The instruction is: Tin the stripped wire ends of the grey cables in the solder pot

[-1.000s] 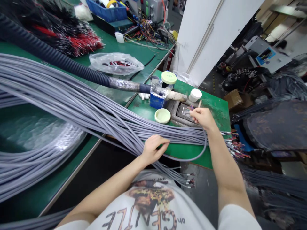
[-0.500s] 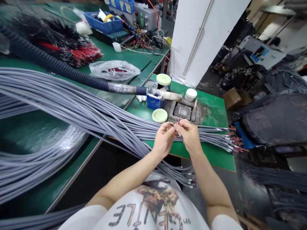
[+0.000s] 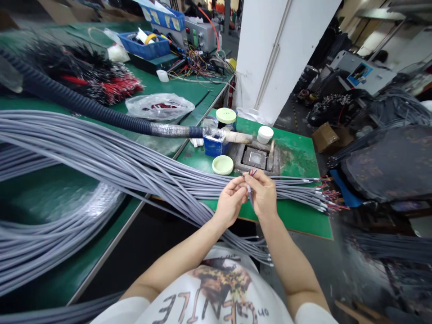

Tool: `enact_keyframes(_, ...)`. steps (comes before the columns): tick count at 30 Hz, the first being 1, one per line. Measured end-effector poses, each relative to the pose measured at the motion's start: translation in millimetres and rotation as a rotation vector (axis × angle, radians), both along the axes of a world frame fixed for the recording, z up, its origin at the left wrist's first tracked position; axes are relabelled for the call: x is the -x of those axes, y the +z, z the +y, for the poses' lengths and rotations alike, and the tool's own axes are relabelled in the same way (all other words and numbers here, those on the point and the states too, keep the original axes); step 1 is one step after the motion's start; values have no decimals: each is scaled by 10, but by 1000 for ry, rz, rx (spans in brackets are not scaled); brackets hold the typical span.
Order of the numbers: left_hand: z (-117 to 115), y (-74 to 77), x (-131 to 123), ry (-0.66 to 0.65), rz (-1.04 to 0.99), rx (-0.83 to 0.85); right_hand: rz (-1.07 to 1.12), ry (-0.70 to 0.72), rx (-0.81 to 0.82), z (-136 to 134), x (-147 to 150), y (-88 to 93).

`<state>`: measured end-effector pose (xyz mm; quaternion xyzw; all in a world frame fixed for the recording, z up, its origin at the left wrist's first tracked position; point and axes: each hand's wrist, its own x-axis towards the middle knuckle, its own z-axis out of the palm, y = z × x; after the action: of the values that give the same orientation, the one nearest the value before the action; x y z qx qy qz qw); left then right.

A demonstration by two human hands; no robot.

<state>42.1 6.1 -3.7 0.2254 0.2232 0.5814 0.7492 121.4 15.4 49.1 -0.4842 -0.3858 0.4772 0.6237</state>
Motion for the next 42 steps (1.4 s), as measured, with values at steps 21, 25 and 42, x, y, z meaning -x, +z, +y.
enact_keyframes(21, -128, -148, 266, -232, 29, 90, -26, -147, -172, 212, -604, 145)
enact_keyframes(25, -128, -168, 262, -231, 41, 58, -301, 256, 31, 93, -463, 129)
enact_keyframes(42, -179, -207, 360, -169, 74, 70, -44, 177, -6, 265, -482, -28)
